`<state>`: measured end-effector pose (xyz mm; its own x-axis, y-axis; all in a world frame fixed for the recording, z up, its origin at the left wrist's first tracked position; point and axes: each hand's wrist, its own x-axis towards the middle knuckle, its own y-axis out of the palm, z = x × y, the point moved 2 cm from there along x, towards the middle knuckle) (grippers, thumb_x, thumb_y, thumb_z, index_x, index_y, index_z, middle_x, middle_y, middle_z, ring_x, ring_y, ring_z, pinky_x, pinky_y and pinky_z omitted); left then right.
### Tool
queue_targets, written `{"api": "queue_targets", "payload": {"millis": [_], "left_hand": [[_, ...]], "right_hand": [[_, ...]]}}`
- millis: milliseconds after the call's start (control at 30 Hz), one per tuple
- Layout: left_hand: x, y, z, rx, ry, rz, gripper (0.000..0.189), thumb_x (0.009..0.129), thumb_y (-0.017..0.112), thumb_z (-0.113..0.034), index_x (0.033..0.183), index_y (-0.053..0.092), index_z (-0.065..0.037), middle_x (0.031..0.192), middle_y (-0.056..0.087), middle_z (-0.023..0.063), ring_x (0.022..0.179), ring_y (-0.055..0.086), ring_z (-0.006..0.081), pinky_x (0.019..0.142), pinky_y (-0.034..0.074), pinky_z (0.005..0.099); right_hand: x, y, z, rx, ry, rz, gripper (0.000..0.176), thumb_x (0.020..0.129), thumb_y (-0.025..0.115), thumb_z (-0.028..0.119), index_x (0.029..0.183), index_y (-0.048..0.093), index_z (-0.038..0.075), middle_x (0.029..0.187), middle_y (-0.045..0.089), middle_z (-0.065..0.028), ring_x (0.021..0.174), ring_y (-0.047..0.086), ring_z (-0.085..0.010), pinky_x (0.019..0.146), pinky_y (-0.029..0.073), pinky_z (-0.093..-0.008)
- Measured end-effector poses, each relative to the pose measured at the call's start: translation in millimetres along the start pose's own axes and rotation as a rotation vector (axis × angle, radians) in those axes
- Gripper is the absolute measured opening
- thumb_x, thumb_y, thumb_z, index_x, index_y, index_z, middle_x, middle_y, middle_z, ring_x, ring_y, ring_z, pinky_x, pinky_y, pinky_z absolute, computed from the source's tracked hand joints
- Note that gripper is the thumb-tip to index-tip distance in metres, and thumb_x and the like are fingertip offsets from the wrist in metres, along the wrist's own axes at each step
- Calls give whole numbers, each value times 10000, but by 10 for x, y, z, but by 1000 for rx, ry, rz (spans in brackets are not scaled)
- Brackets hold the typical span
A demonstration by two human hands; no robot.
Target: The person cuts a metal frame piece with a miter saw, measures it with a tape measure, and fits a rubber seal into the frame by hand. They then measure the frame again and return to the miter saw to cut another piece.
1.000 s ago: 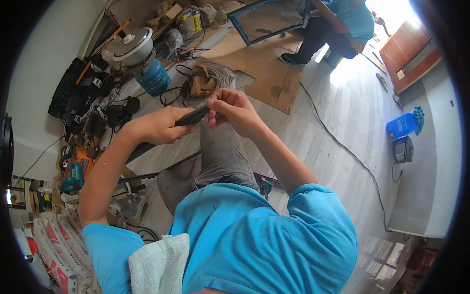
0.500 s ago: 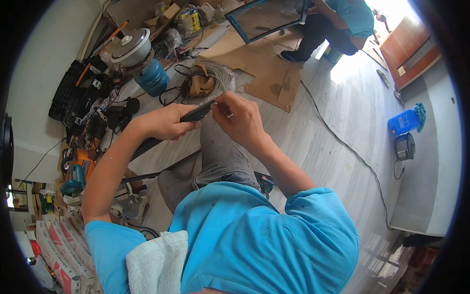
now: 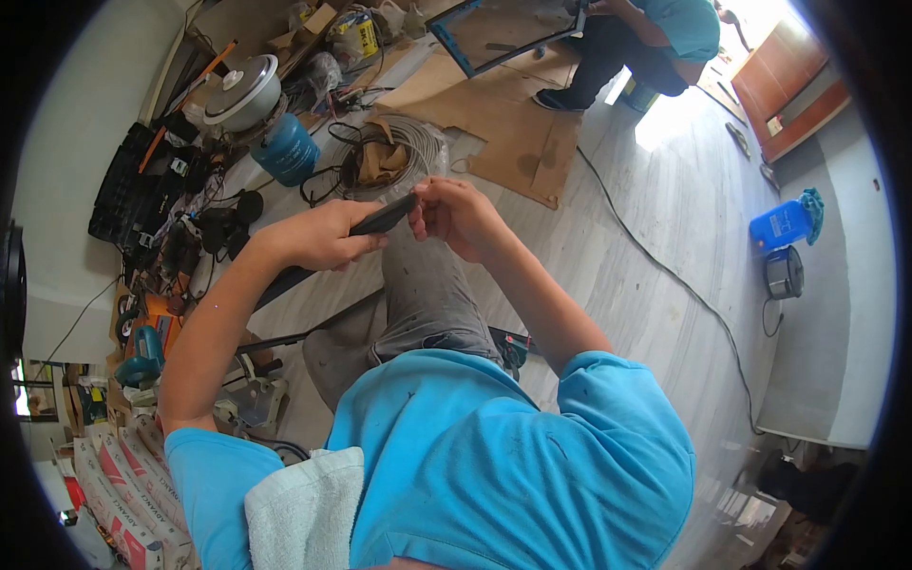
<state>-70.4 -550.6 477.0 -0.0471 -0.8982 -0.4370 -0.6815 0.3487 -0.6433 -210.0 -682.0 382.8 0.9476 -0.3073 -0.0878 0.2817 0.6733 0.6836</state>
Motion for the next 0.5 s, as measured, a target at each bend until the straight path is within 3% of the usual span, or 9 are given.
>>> {"api": "queue_targets", "payload": {"millis": [33,133,333,433,500], "left_hand": [[3,2,5,-18,-14,8,220,913,546,-238,987,532,-31,703,587,98,584,587,188,579,471,343],[-4,-23,6,-56,-39,17,215,913,546,-234,991,533,-34,714,588,96,584,586,183,581,474,342],[18,-23,12,-47,-38,30,211,907,550,-224,1002,528,-37,721,586,93,587,584,181,587,482,337],[19,-38,23,-67,-36,31,214,907,549,-227,1002,527,-37,728,588,92,590,586,180,587,482,335],[27,-35,29,-59,-32,25,213,907,549,-228,1000,528,-37,730,589,90,590,586,178,584,481,335]], "right_hand": [[14,10,-10,80,36,24,182,936,552,220,916,584,42,744,603,-26,629,577,-110,590,467,-252],[-23,117,19,-48,-48,-55,193,944,526,203,928,600,26,755,612,-32,623,586,-114,590,480,-263],[-84,123,147,-729,-388,-64,214,935,542,190,966,620,-8,806,626,-45,689,625,-119,662,528,-258],[-92,146,169,-327,-241,-32,159,916,578,157,966,601,8,798,624,-39,694,626,-115,656,529,-263],[-71,130,97,-305,-189,-47,105,904,576,122,949,580,27,793,624,-38,688,622,-118,653,520,-273]]}}
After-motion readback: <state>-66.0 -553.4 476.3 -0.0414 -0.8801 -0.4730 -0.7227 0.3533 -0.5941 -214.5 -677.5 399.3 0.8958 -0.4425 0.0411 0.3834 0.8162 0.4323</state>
